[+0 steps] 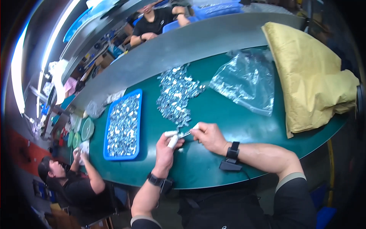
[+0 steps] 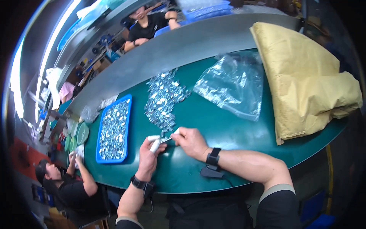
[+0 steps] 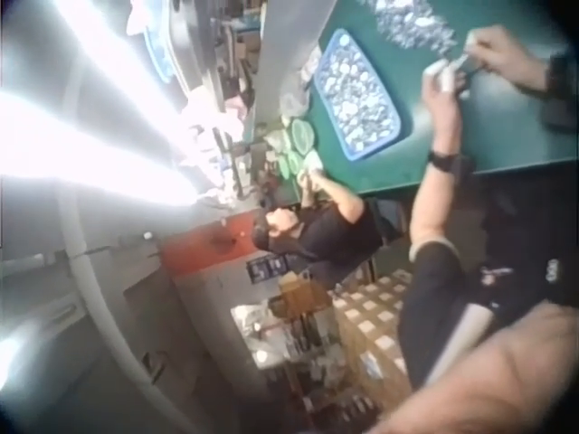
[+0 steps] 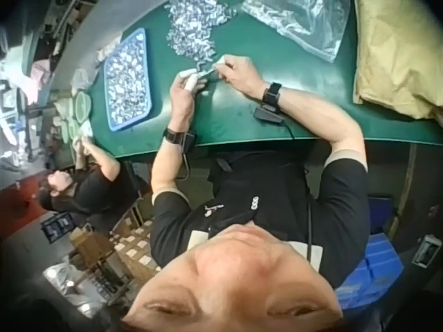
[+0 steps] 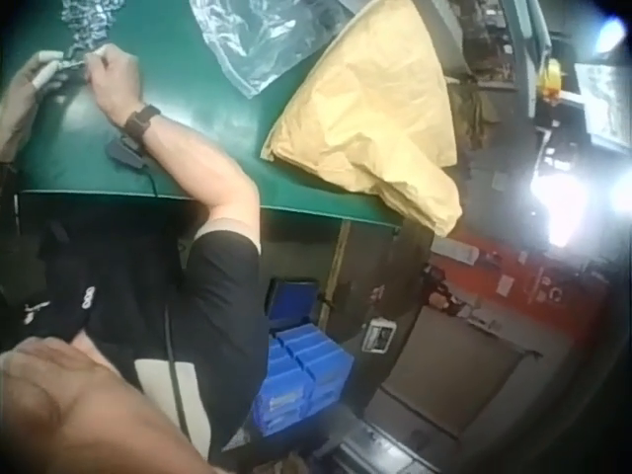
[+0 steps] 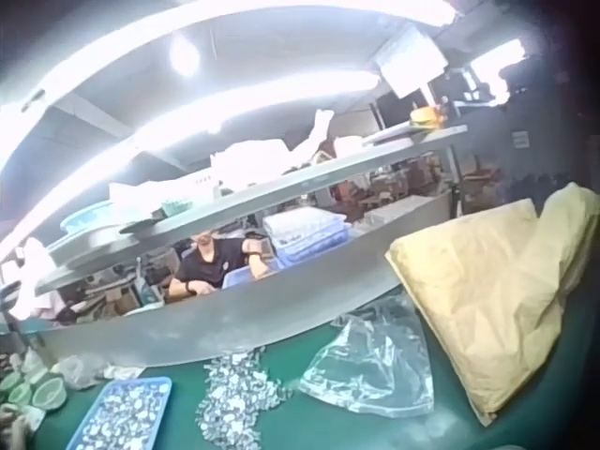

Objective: The person picks up a metal piece from a pile and slides it onto a metal rod held in the other hand, repeating this process several times before setting the assembled rod down.

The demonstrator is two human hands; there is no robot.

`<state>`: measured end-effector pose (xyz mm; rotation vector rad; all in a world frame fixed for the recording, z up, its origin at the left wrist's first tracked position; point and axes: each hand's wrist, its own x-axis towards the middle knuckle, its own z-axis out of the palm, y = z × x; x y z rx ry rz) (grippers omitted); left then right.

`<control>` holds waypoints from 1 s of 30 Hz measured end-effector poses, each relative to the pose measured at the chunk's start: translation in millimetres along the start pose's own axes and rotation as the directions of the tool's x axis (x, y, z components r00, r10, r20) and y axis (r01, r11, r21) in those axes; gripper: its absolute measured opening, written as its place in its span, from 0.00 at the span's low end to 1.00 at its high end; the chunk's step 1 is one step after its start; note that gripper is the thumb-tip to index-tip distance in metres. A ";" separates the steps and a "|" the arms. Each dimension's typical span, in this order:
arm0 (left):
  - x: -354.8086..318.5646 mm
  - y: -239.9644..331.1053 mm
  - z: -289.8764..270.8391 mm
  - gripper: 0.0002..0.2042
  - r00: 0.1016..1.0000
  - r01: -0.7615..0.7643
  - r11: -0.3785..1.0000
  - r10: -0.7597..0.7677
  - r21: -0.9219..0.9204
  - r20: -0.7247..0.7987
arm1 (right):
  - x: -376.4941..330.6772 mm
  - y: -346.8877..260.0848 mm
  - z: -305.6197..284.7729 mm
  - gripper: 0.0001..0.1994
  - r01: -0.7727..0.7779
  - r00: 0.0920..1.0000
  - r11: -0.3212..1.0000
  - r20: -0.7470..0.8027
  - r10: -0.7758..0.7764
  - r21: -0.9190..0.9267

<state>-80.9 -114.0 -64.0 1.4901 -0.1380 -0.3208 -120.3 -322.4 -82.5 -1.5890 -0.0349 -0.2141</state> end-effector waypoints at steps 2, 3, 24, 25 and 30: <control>-2.0 -6.3 -3.4 0.10 1.000 -0.007 1.000 0.007 0.002 0.014 | -1.6 -3.6 -1.5 0.15 0.014 0.999 1.000 -0.035 -0.014 -0.010; -2.5 -7.7 -4.1 0.09 1.000 -0.005 1.000 0.005 -0.011 0.016 | -1.9 -6.0 -1.5 0.15 0.019 0.999 1.000 -0.045 -0.020 -0.006; -10.1 -15.1 -5.9 0.05 0.985 -0.158 0.972 0.143 0.172 0.095 | 2.4 5.4 0.1 0.26 0.187 0.959 0.966 0.246 -0.140 -0.180; -6.9 -19.3 -10.4 0.05 0.981 -0.192 0.961 0.182 0.199 0.070 | 3.2 10.8 8.1 0.25 0.220 0.960 0.955 0.217 -0.176 -0.198; -12.2 -9.2 -2.4 0.09 0.985 -0.157 0.948 0.128 0.275 0.119 | 0.6 14.4 7.9 0.22 0.239 0.970 0.949 0.104 -0.221 -0.208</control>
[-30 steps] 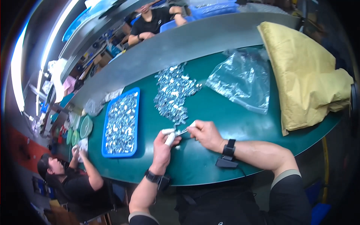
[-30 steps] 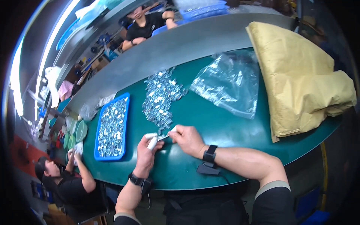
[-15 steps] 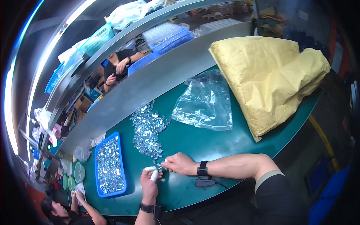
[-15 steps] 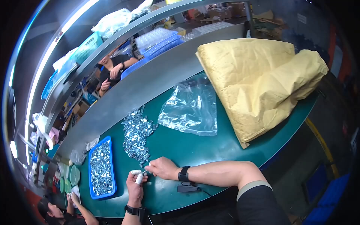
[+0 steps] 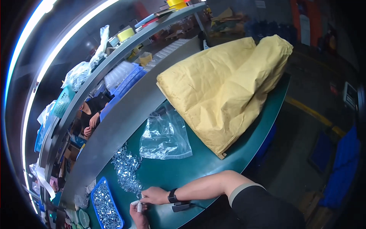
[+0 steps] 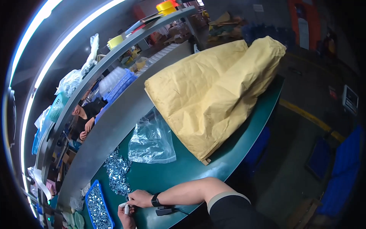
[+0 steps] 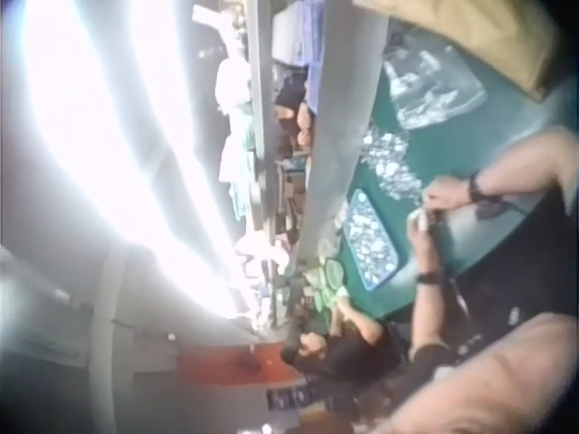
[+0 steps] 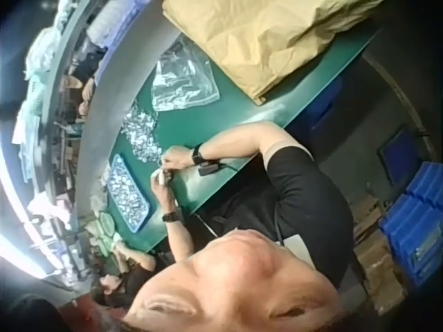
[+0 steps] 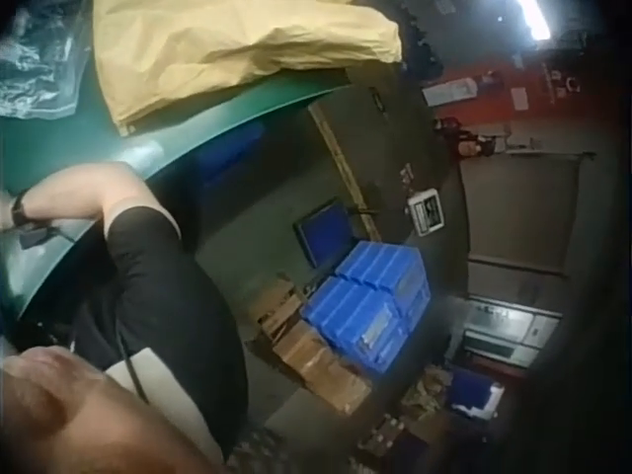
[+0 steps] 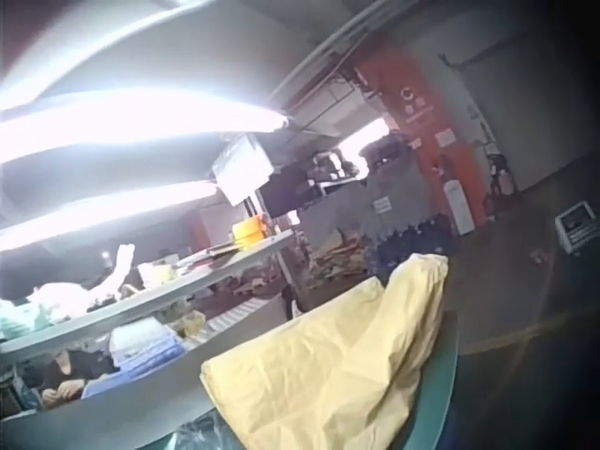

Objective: The person picks up a metal piece from a pile and slides it onto a metal rod held in the other hand, repeating this process several times before setting the assembled rod down.

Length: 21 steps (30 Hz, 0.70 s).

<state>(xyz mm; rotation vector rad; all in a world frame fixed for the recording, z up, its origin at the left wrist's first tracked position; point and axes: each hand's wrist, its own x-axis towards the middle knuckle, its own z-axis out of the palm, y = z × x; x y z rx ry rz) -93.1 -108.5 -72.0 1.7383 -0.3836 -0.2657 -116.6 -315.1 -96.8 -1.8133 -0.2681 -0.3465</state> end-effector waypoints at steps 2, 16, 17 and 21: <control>8.8 -8.5 3.2 0.06 0.997 -0.014 0.995 0.006 -0.103 -0.072 | 2.5 1.9 0.9 0.22 0.009 1.000 0.999 -0.027 -0.008 0.031; 7.1 -10.5 0.9 0.05 0.997 -0.033 0.991 0.025 -0.128 -0.067 | 3.7 -0.2 -1.4 0.16 0.018 1.000 1.000 0.009 -0.018 -0.001; 8.5 -11.0 1.6 0.04 0.997 -0.035 0.990 0.025 -0.138 -0.075 | 3.0 -0.1 -1.0 0.16 0.014 1.000 1.000 0.009 -0.014 0.003; 10.2 -10.5 4.6 0.04 0.994 -0.044 0.989 0.030 -0.143 -0.102 | 4.8 2.1 0.9 0.16 0.010 0.996 0.997 -0.089 -0.004 0.070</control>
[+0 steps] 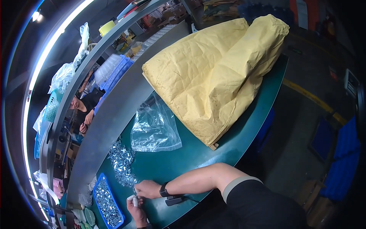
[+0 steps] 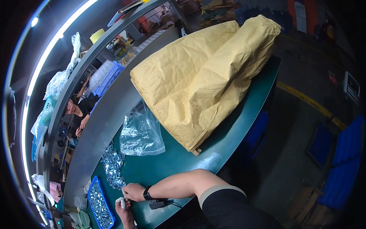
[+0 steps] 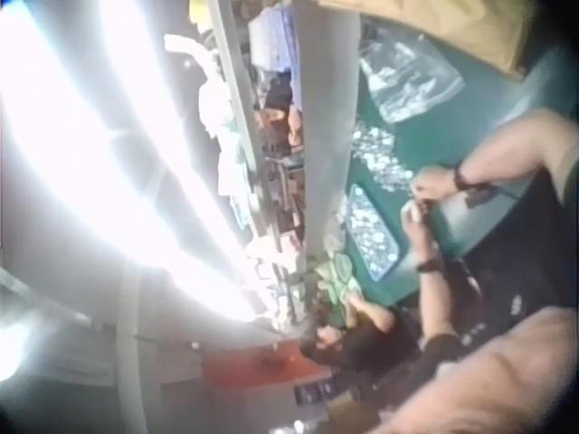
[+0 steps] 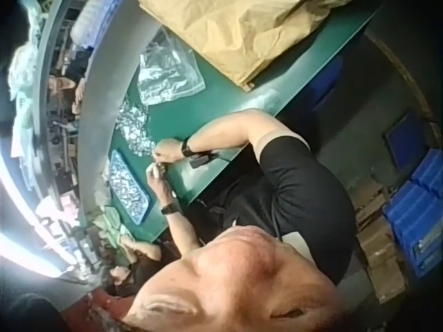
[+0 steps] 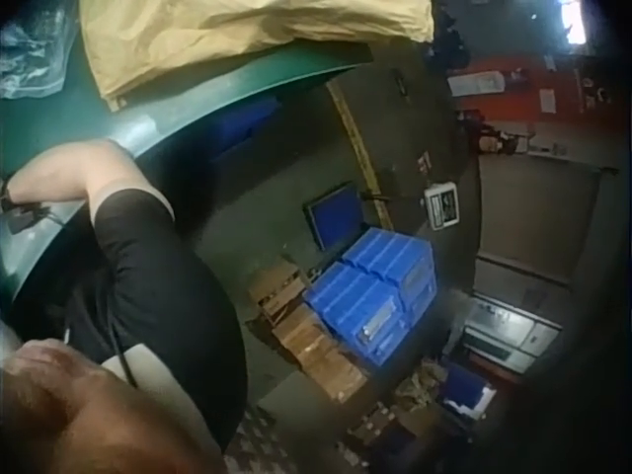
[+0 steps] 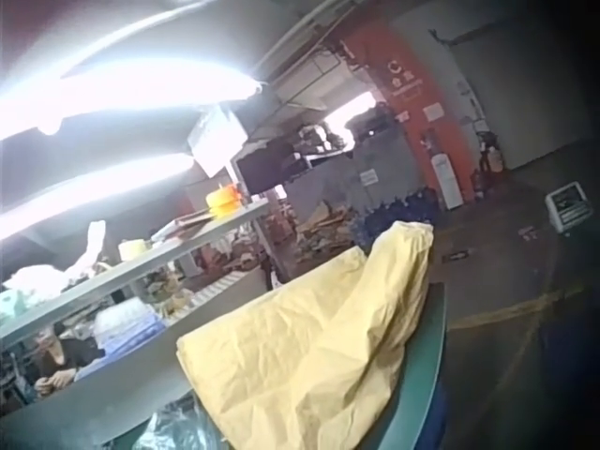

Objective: The person picks up a metal piece from a pile and slides it onto a metal rod held in the other hand, repeating this process several times before setting the assembled rod down.

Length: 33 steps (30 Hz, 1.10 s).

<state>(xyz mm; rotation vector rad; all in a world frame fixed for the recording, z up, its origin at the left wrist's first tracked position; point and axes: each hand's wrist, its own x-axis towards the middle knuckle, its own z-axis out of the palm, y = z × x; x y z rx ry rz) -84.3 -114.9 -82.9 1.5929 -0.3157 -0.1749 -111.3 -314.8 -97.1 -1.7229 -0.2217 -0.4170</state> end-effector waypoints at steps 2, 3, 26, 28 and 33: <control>-0.3 1.2 3.1 0.04 1.000 -0.024 0.999 0.024 0.027 -0.012 | 1.6 2.8 0.7 0.16 0.034 0.999 0.998 -0.002 -0.035 -0.048; -1.2 0.3 3.0 0.04 1.000 -0.025 0.999 0.026 0.028 -0.012 | 1.5 4.0 0.4 0.16 0.053 0.999 0.996 -0.002 -0.053 -0.072; -11.0 9.0 13.9 0.08 0.999 0.044 0.997 -0.045 0.064 0.016 | 2.6 -12.8 -19.5 0.19 -0.195 0.955 0.981 0.228 0.188 0.009; -13.1 6.6 10.5 0.08 0.998 0.052 0.998 -0.054 0.040 0.041 | 2.5 -12.5 -15.5 0.17 -0.237 0.948 0.969 0.235 0.215 0.073; -12.5 7.5 10.3 0.09 0.994 0.088 0.996 -0.086 -0.016 0.071 | -1.2 -9.6 -15.5 0.16 -0.249 0.954 0.961 0.200 0.223 0.120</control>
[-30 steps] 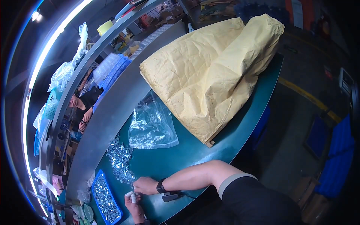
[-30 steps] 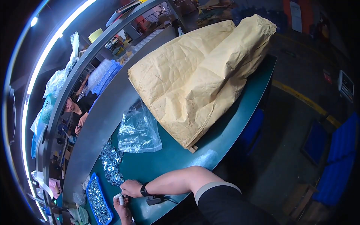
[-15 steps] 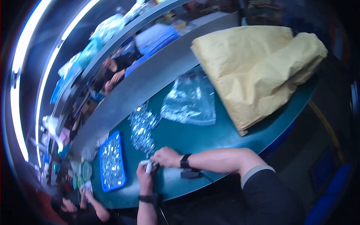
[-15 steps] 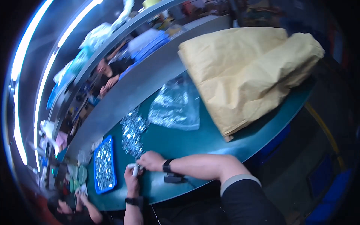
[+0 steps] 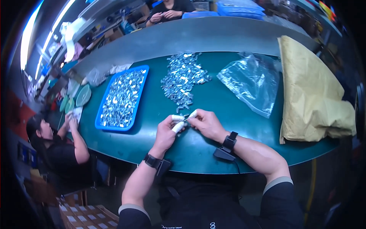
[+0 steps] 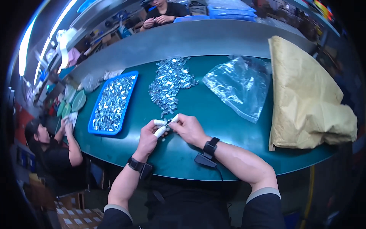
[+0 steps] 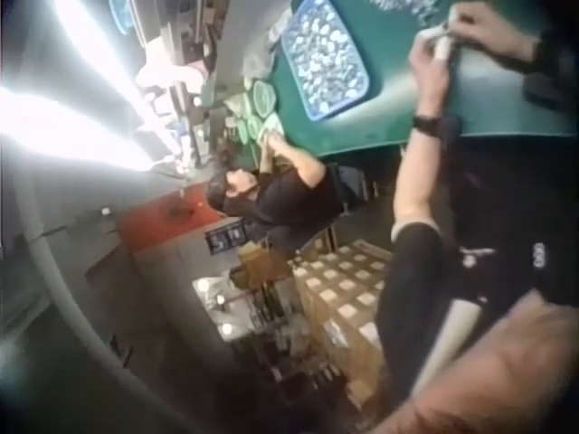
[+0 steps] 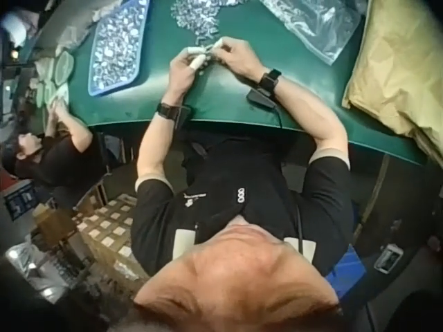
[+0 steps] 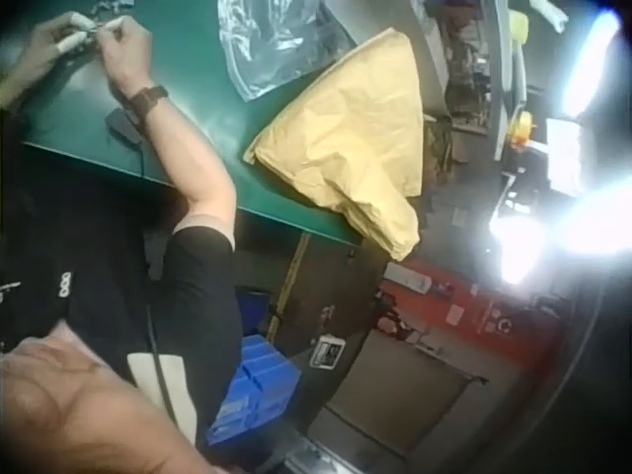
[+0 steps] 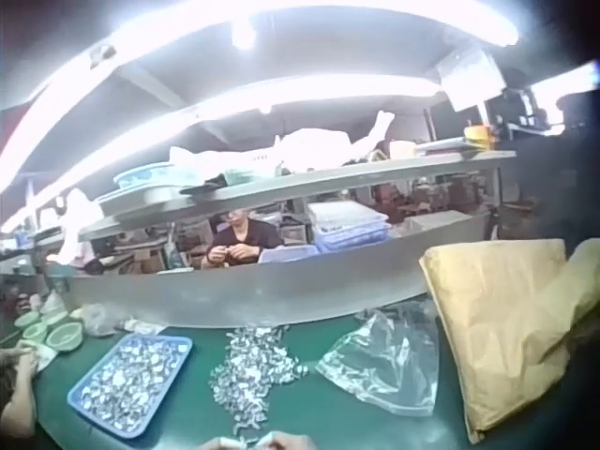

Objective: The person picks up a metal piece from a pile and slides it onto a metal rod held in the other hand, repeating this process several times before setting the assembled rod down.

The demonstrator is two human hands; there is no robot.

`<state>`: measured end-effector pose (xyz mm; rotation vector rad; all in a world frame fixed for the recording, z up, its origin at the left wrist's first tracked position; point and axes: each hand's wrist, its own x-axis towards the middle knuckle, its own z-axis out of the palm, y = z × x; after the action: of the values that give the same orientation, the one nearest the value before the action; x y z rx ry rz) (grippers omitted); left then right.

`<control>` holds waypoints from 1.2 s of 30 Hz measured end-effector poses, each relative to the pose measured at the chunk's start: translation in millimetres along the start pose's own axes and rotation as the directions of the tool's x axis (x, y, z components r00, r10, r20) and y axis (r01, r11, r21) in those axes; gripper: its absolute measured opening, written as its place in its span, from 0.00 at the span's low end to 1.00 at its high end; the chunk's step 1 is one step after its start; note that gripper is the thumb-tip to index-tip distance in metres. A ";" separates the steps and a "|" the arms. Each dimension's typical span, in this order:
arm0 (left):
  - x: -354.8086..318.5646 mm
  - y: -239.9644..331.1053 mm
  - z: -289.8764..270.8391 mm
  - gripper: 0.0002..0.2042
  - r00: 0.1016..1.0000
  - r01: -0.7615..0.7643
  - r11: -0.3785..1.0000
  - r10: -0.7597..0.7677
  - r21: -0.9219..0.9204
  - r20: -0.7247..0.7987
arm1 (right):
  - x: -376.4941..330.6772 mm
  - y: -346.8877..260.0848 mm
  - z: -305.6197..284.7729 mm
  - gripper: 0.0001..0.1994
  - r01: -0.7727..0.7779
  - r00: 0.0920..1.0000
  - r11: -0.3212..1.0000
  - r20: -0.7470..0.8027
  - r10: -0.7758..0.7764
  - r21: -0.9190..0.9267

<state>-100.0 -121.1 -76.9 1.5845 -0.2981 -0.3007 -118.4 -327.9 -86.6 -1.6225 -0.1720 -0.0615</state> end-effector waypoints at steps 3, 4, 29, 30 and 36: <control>-0.3 -0.7 5.3 0.09 1.000 -0.021 0.999 0.020 -0.039 -0.011 | -1.2 1.7 -1.4 0.17 -0.010 1.000 1.000 0.024 0.011 -0.009; -1.3 -3.0 5.9 0.09 0.999 -0.034 0.998 0.034 -0.050 -0.005 | -1.1 -0.2 -1.3 0.17 -0.011 1.000 1.000 0.023 0.011 -0.009; 42.7 71.6 -131.1 0.16 0.793 -0.207 0.257 0.609 0.944 0.008 | -4.5 -18.9 -7.6 0.21 -0.093 0.985 0.996 -0.144 0.094 0.011; 45.8 69.0 -109.0 0.18 0.815 -0.345 0.266 0.561 0.900 0.146 | -6.0 -18.8 -8.0 0.21 0.012 0.990 0.999 -0.137 -0.019 -0.051; 52.0 49.0 -14.6 0.17 0.776 -0.599 0.214 0.394 0.771 0.493 | -7.0 -18.8 -3.3 0.20 0.176 0.976 0.976 -0.107 -0.189 -0.125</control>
<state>-46.5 -128.5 -27.8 2.4276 -1.3211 0.3380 -127.9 -330.8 -68.9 -1.7090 -0.2298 -0.3133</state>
